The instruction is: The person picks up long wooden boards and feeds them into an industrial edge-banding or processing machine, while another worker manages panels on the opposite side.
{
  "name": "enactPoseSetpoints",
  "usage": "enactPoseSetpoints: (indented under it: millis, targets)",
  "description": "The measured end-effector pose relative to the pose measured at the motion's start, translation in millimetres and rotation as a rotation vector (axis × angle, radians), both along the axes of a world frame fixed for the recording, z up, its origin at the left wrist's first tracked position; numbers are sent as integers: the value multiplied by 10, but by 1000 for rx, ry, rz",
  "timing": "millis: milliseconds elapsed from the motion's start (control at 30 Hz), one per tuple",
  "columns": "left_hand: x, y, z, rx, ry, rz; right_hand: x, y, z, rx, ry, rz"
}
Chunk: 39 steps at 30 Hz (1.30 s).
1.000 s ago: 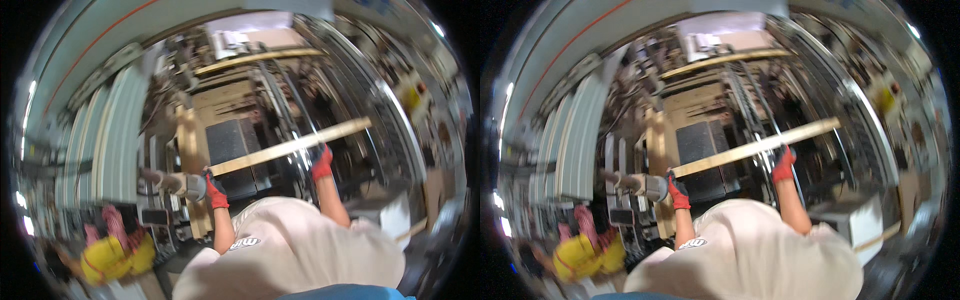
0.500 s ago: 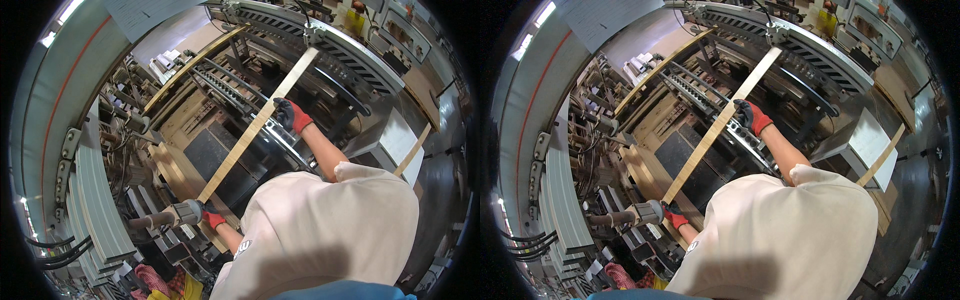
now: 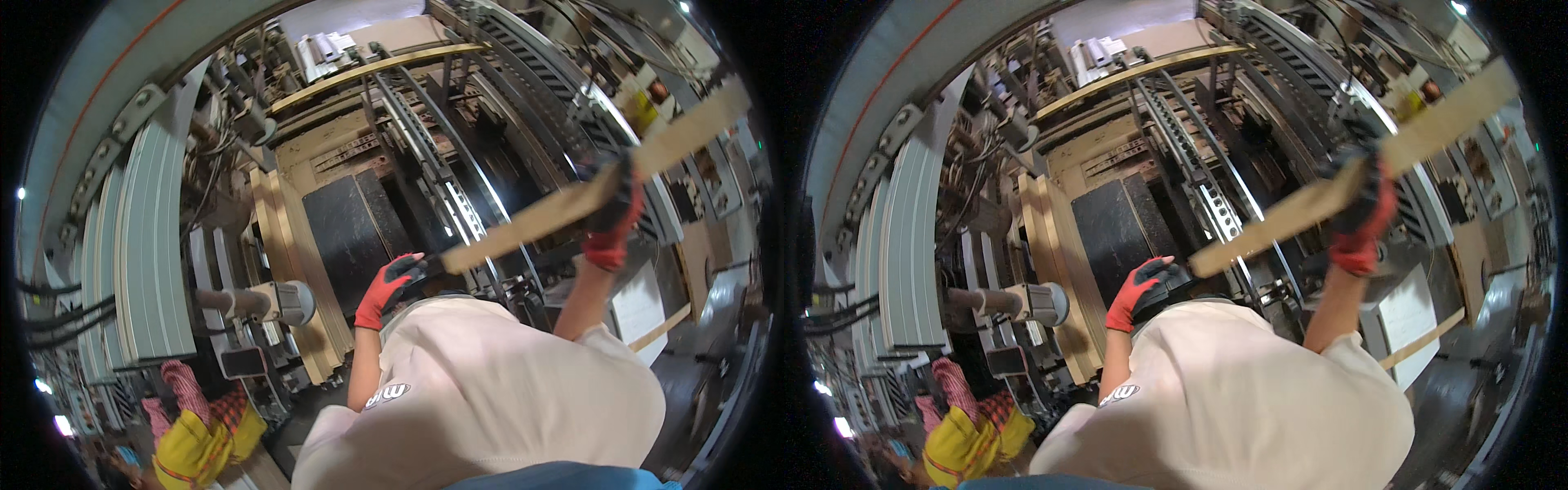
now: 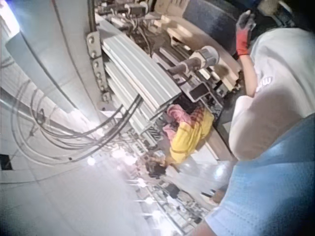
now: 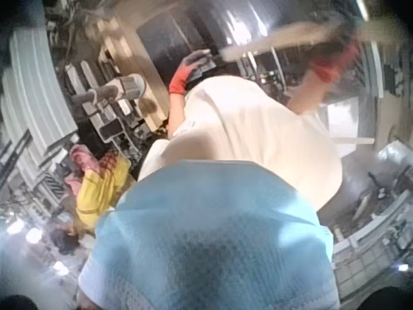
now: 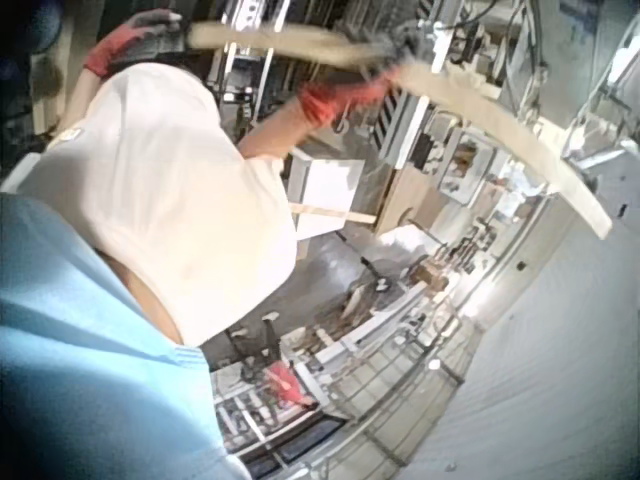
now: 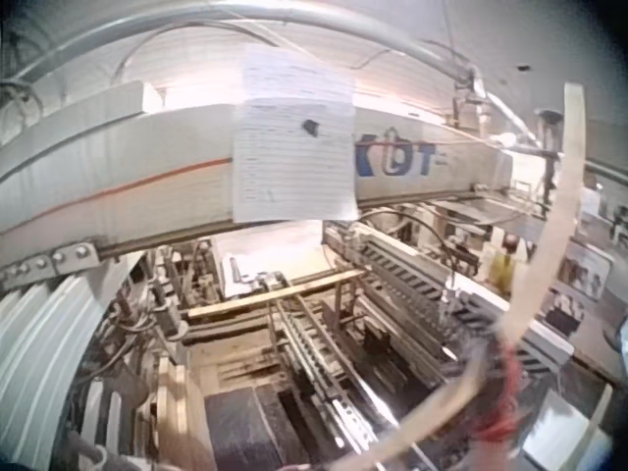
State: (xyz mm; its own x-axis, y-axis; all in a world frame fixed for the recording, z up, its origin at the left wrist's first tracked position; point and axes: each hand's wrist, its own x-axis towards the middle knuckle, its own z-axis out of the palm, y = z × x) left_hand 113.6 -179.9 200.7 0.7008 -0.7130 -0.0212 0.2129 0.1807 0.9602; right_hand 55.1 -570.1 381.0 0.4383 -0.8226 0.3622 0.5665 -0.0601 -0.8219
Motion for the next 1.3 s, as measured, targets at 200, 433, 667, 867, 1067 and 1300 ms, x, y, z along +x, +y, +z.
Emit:
enactPoseSetpoints:
  millis: [200,433,667,867,1067,1300]
  targets:
    - [49,1,-229,-6,143,194,-1032,-884,651,-718,592,-344]
    - [284,233,-626,-259,300,455,-1589,-764,110,-241,818,135]
    - [437,266,-536,-504,392,845,-721,82,-97,-933,1179,497]
    - [577,541,-561,-613,415,1063,-66,297,-752,-1553,965,445]
    - [503,1120,-1360,-79,281,1375,542,452,-1223,-1695,819,499]
    - [308,997,-770,-76,421,1344,661,298,-1952,-907,962,-286]
